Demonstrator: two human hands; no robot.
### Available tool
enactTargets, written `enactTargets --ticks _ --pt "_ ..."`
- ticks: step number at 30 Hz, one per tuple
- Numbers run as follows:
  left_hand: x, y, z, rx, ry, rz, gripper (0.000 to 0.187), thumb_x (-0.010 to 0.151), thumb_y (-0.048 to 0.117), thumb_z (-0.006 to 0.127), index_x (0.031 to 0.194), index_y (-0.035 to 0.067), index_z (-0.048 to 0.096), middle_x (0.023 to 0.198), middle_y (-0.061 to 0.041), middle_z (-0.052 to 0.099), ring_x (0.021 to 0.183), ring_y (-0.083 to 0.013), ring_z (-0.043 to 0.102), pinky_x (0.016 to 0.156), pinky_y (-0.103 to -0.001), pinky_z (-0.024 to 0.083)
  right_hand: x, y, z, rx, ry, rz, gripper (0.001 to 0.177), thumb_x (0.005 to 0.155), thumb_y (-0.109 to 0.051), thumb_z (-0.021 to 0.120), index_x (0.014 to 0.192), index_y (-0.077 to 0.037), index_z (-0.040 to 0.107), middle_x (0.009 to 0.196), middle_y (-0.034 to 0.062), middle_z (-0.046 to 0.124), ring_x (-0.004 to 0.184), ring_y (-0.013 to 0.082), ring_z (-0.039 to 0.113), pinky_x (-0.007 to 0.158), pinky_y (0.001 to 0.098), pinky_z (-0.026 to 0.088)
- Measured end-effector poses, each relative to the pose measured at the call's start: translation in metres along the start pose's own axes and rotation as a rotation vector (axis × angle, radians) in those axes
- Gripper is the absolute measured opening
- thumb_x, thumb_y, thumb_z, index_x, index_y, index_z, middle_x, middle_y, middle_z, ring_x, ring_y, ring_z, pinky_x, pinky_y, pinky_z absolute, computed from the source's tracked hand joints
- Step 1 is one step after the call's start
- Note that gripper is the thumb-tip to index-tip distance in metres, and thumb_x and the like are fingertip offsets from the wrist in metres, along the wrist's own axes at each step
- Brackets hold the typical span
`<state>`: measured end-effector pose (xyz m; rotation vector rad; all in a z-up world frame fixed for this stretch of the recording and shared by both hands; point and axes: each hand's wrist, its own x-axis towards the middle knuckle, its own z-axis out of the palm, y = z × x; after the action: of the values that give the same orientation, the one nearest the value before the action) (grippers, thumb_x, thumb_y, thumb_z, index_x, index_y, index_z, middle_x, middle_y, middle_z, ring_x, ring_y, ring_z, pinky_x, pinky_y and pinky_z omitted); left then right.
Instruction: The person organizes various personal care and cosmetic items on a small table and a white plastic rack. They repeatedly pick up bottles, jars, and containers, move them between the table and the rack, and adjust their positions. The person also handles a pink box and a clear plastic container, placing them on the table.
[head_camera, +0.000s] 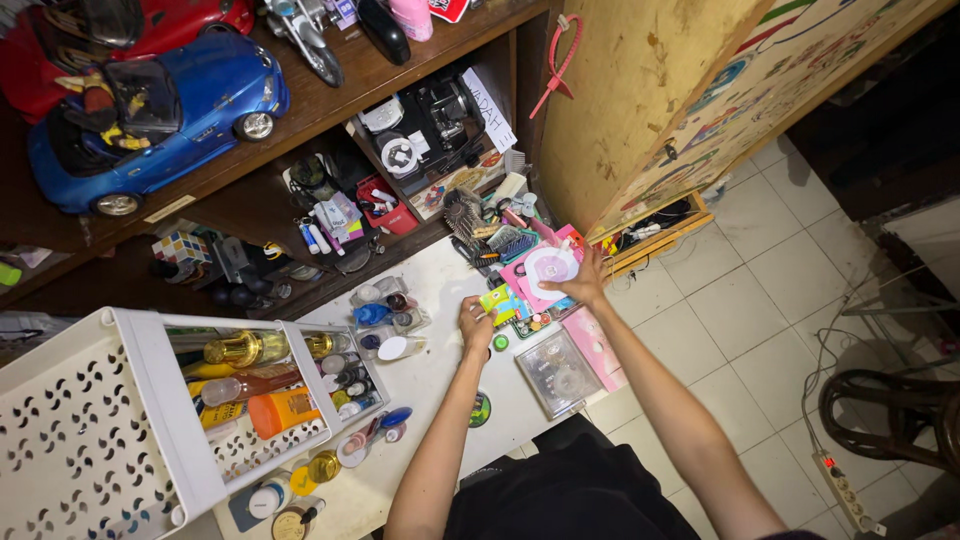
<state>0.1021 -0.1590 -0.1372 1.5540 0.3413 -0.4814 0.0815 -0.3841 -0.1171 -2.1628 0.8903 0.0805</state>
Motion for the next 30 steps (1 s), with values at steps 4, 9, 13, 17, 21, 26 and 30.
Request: enactTargets --ticks 4,9,13,17,21,26,30 --pt "-0.002 0.004 0.003 0.001 0.015 -0.01 0.037 0.074 -0.009 0.056 0.105 0.007 0.044 0.101 -0.016 0.057 0.083 -0.0174 0.056 0.066 -0.027 0.047 0.027 0.012 0.007 0.029 -0.146 -0.016 0.126 0.029 -0.054 0.083 0.131 -0.006 0.027 0.135 0.0236 0.02 0.129 0.0373 0.014 0.104 0.0432 0.019" --pt "-0.002 0.009 0.003 0.008 0.045 -0.053 0.036 0.074 -0.009 0.054 0.104 0.007 0.044 0.1 -0.014 0.058 0.082 -0.0171 0.055 0.064 -0.027 0.045 0.036 0.003 0.008 -0.035 -0.086 -0.066 0.112 0.033 -0.054 0.082 0.123 -0.005 0.04 0.127 0.018 0.034 0.124 0.0335 0.026 0.104 0.0424 0.022" --pt "-0.005 0.007 0.001 -0.039 0.03 -0.013 0.035 0.074 -0.01 0.053 0.104 0.008 0.045 0.1 -0.014 0.059 0.082 -0.0163 0.056 0.063 -0.026 0.045 0.022 -0.009 0.002 -0.01 0.029 -0.061 0.114 0.033 -0.052 0.084 0.122 0.002 0.037 0.119 0.0191 0.041 0.115 0.0336 0.035 0.099 0.04 0.028" --pt "-0.013 0.012 0.002 -0.034 0.049 -0.069 0.041 0.071 -0.013 0.046 0.106 0.008 0.046 0.102 -0.014 0.058 0.079 -0.0192 0.056 0.058 -0.028 0.043 -0.004 -0.018 0.0 -0.076 0.079 -0.119 0.106 0.036 -0.05 0.084 0.118 0.003 0.043 0.116 0.0213 0.043 0.11 0.0359 0.038 0.093 0.0431 0.03" --pt "-0.024 0.03 0.007 -0.182 0.036 -0.07 0.04 0.076 -0.004 0.049 0.112 0.011 0.045 0.103 -0.011 0.056 0.083 -0.0175 0.057 0.06 -0.027 0.048 -0.014 -0.021 -0.002 -0.022 0.085 -0.127 0.095 0.04 -0.049 0.082 0.114 0.001 0.051 0.111 0.0215 0.046 0.107 0.0346 0.043 0.091 0.0422 0.036" --pt "-0.034 0.054 0.017 -0.448 0.038 -0.314 0.036 0.083 0.031 0.046 0.115 0.015 0.043 0.101 -0.001 0.054 0.084 -0.0122 0.055 0.059 -0.032 0.05 -0.017 -0.023 -0.001 0.019 0.125 -0.136 0.092 0.039 -0.048 0.084 0.108 0.004 0.053 0.107 0.0232 0.046 0.101 0.0362 0.046 0.087 0.042 0.039" --pt "-0.039 0.053 0.029 -0.077 0.013 -0.065 0.045 0.076 0.015 0.068 0.111 0.002 0.043 0.098 -0.011 0.055 0.081 -0.0201 0.049 0.065 -0.035 0.039 -0.023 -0.026 -0.003 0.101 0.099 -0.129 0.081 0.043 -0.042 0.083 0.104 0.003 0.056 0.103 0.0221 0.05 0.097 0.0338 0.05 0.085 0.0398 0.042"
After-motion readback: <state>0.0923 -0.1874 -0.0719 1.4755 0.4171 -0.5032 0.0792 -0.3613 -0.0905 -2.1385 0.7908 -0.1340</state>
